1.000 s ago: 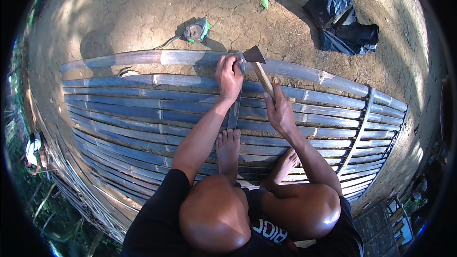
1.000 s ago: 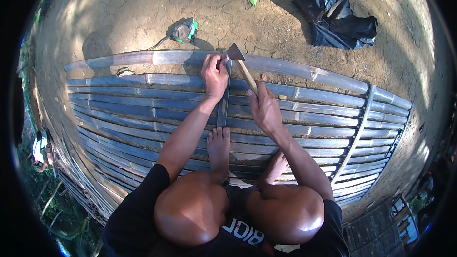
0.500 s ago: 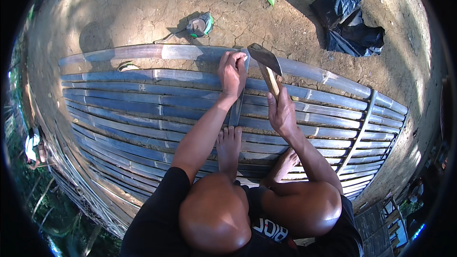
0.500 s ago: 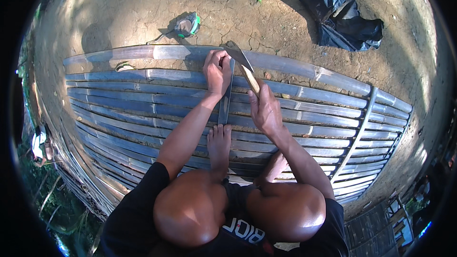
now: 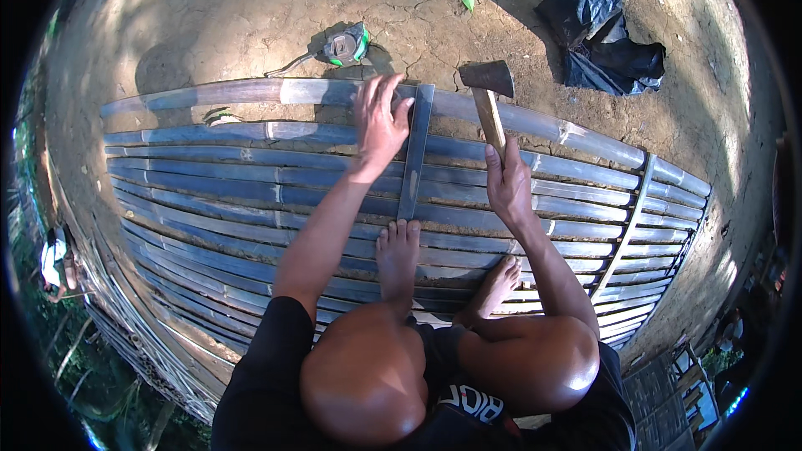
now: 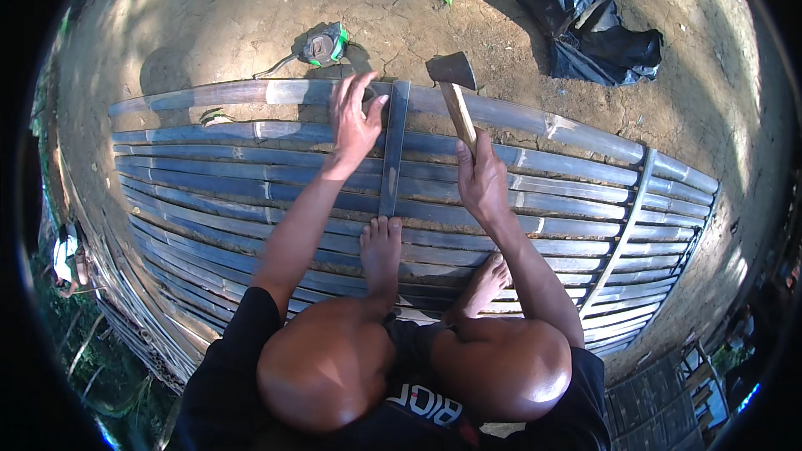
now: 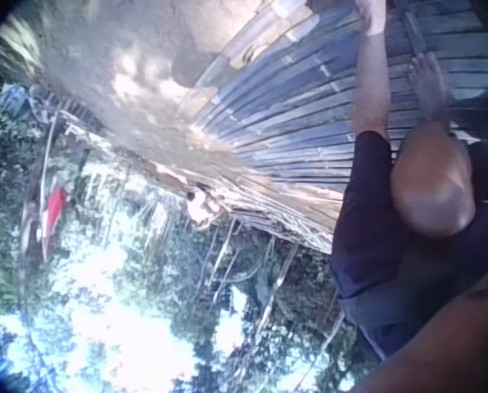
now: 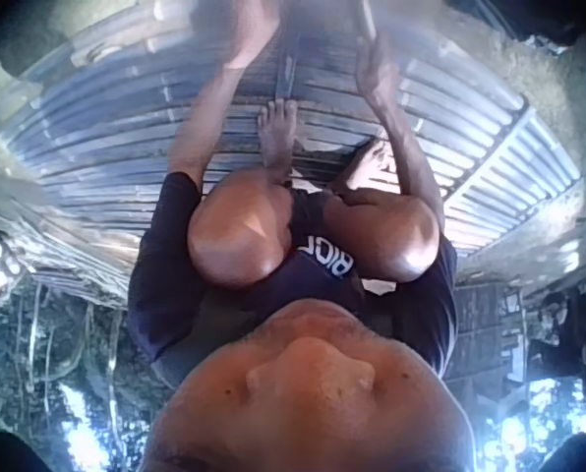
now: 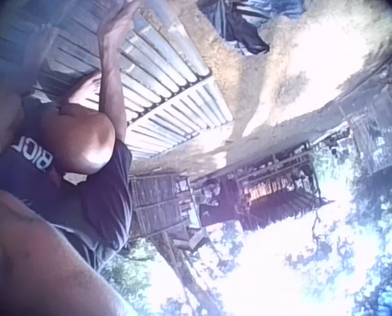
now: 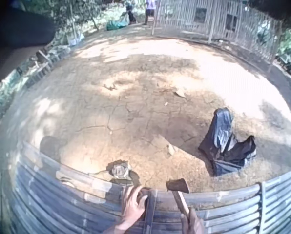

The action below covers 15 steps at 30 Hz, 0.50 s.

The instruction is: The person assembles a bamboo panel by aligning bamboo strips, measuring with a tape measure, and hammering a horizontal support beam into place.

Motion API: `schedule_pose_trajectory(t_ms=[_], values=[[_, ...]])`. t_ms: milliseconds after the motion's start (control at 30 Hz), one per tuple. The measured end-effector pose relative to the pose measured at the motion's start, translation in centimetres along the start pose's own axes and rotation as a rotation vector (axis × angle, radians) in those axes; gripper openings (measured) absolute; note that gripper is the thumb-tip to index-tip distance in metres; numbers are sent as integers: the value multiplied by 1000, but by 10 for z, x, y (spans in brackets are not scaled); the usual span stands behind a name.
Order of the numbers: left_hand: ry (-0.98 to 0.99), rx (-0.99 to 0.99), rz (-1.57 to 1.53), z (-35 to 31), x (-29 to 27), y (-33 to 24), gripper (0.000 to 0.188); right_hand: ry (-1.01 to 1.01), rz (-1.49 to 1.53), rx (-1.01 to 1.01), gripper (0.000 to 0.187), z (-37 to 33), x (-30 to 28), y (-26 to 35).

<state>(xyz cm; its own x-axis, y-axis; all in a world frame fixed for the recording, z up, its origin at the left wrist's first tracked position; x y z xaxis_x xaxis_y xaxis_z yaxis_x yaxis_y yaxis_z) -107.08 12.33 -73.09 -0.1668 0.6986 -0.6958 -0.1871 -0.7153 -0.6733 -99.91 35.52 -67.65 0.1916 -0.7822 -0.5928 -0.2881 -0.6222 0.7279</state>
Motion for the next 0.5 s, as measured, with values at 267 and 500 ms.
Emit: schedule_pose_trajectory(t_ms=[267, 500], values=[[229, 193, 162, 8, -15, 24, 44, 3, -17, -37, 31, -10, 3, -7], [265, 168, 164, 1, -12, 27, 53, 69, -36, -59, 35, -11, 9, -7]])
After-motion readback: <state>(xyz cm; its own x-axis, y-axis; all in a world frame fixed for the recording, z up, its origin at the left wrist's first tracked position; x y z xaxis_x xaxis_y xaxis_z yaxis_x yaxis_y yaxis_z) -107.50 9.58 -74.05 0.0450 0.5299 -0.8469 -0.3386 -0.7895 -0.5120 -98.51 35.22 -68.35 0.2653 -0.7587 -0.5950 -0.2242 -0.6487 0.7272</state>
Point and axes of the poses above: each hand's wrist, its own z-axis towards the middle knuckle, its own x-axis out of the palm, y = z × x, the point moved 6 cm from there along z, towards the middle knuckle
